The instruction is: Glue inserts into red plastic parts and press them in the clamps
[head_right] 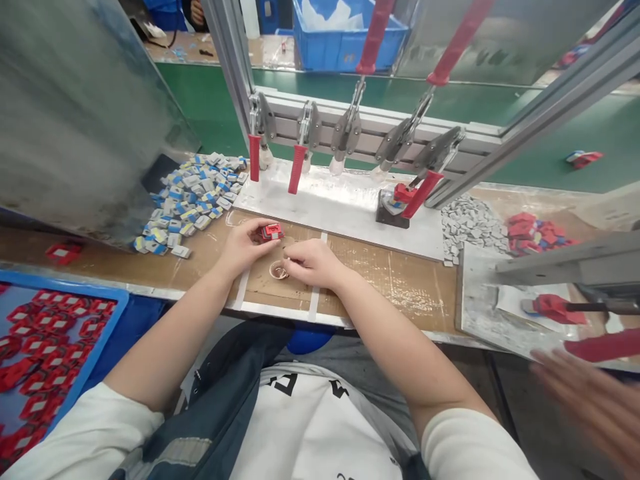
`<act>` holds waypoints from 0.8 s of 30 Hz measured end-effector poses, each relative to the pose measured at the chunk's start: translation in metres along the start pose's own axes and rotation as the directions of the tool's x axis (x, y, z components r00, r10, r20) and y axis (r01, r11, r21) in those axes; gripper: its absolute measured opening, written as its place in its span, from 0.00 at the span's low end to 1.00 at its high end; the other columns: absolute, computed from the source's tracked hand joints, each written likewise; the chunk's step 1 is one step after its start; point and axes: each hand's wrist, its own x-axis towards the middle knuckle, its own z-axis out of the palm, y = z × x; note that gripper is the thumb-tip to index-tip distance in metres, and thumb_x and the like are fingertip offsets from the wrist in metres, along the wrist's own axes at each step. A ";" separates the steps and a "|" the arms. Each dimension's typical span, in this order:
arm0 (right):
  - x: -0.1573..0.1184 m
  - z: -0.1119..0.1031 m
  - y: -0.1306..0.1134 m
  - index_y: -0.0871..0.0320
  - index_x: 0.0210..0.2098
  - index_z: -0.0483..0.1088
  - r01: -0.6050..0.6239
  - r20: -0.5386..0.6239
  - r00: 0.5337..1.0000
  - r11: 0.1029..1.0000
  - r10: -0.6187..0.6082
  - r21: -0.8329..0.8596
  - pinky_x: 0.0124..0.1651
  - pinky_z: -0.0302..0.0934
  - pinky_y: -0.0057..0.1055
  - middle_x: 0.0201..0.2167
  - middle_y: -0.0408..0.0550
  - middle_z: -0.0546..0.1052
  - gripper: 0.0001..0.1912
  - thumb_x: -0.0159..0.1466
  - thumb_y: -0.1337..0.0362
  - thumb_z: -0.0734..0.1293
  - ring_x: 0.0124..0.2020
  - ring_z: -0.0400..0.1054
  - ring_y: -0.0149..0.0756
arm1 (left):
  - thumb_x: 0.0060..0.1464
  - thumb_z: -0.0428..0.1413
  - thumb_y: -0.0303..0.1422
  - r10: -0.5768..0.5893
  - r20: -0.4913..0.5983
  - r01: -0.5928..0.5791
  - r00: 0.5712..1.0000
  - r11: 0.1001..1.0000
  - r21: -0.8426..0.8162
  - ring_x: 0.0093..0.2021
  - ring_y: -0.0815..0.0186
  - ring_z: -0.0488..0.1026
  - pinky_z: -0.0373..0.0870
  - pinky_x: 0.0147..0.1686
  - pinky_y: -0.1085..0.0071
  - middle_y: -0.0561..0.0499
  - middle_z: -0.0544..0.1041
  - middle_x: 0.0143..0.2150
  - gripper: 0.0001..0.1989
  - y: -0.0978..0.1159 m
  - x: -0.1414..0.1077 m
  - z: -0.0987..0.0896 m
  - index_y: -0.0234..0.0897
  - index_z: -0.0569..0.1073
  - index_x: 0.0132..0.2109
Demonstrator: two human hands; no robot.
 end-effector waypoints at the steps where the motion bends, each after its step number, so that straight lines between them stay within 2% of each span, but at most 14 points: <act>1: 0.000 0.000 0.000 0.53 0.23 0.52 -0.004 -0.017 1.000 1.000 0.004 0.005 0.33 0.47 0.33 0.19 0.41 0.61 0.21 0.71 0.56 0.59 0.24 0.55 0.32 | 0.54 0.67 0.35 0.003 0.007 -0.003 1.000 1.000 0.008 0.45 0.60 0.81 0.78 0.46 0.66 0.45 0.85 0.49 0.20 0.001 0.000 0.000 0.37 0.81 0.54; 5: -0.001 0.001 0.002 0.53 0.22 0.50 -0.040 -0.111 0.993 0.998 0.046 0.050 0.31 0.45 0.33 0.18 0.39 0.57 0.23 0.70 0.55 0.60 0.22 0.51 0.31 | 0.54 0.67 0.36 0.018 0.038 -0.018 0.999 1.000 0.003 0.45 0.59 0.81 0.77 0.46 0.65 0.45 0.85 0.49 0.20 0.002 0.001 0.000 0.37 0.81 0.54; 8: -0.001 0.002 0.005 0.53 0.22 0.52 -0.058 -0.243 0.966 0.988 0.092 0.144 0.30 0.47 0.33 0.18 0.38 0.55 0.24 0.71 0.52 0.61 0.22 0.50 0.30 | 0.54 0.68 0.36 0.014 0.055 -0.016 0.998 0.999 0.029 0.46 0.59 0.81 0.77 0.47 0.64 0.46 0.84 0.48 0.18 0.003 0.000 -0.001 0.38 0.82 0.52; 11: 0.000 0.002 0.006 0.53 0.23 0.56 -0.093 -0.440 0.878 0.970 0.187 0.226 0.31 0.51 0.33 0.20 0.39 0.58 0.25 0.73 0.49 0.61 0.23 0.53 0.31 | 0.54 0.69 0.36 0.027 0.060 -0.030 0.998 0.998 0.047 0.45 0.59 0.80 0.76 0.46 0.64 0.46 0.84 0.46 0.17 0.005 0.000 -0.001 0.37 0.82 0.50; 14: 0.004 0.003 0.005 0.53 0.25 0.61 -0.138 -0.532 0.804 0.953 0.267 0.270 0.33 0.54 0.33 0.22 0.41 0.64 0.25 0.74 0.46 0.61 0.26 0.58 0.33 | 0.54 0.69 0.35 0.046 0.070 -0.051 0.996 0.996 0.076 0.43 0.60 0.79 0.75 0.45 0.64 0.47 0.84 0.44 0.16 0.006 0.000 0.000 0.37 0.82 0.49; 17: 0.008 0.006 0.006 0.54 0.27 0.65 -0.168 -0.529 0.800 0.951 0.285 0.258 0.35 0.56 0.33 0.24 0.42 0.67 0.26 0.74 0.43 0.62 0.28 0.61 0.34 | 0.53 0.69 0.33 0.069 0.070 -0.075 0.995 0.993 0.095 0.44 0.60 0.79 0.75 0.46 0.64 0.48 0.84 0.45 0.16 0.005 0.001 0.001 0.38 0.82 0.49; 24: 0.011 0.010 0.010 0.54 0.29 0.67 -0.181 -0.477 0.841 0.964 0.255 0.196 0.36 0.55 0.33 0.25 0.42 0.69 0.26 0.75 0.42 0.61 0.28 0.62 0.33 | 0.55 0.68 0.31 0.152 0.084 -0.162 0.985 0.978 0.129 0.45 0.59 0.79 0.74 0.50 0.62 0.48 0.84 0.44 0.14 0.006 0.001 0.002 0.38 0.82 0.49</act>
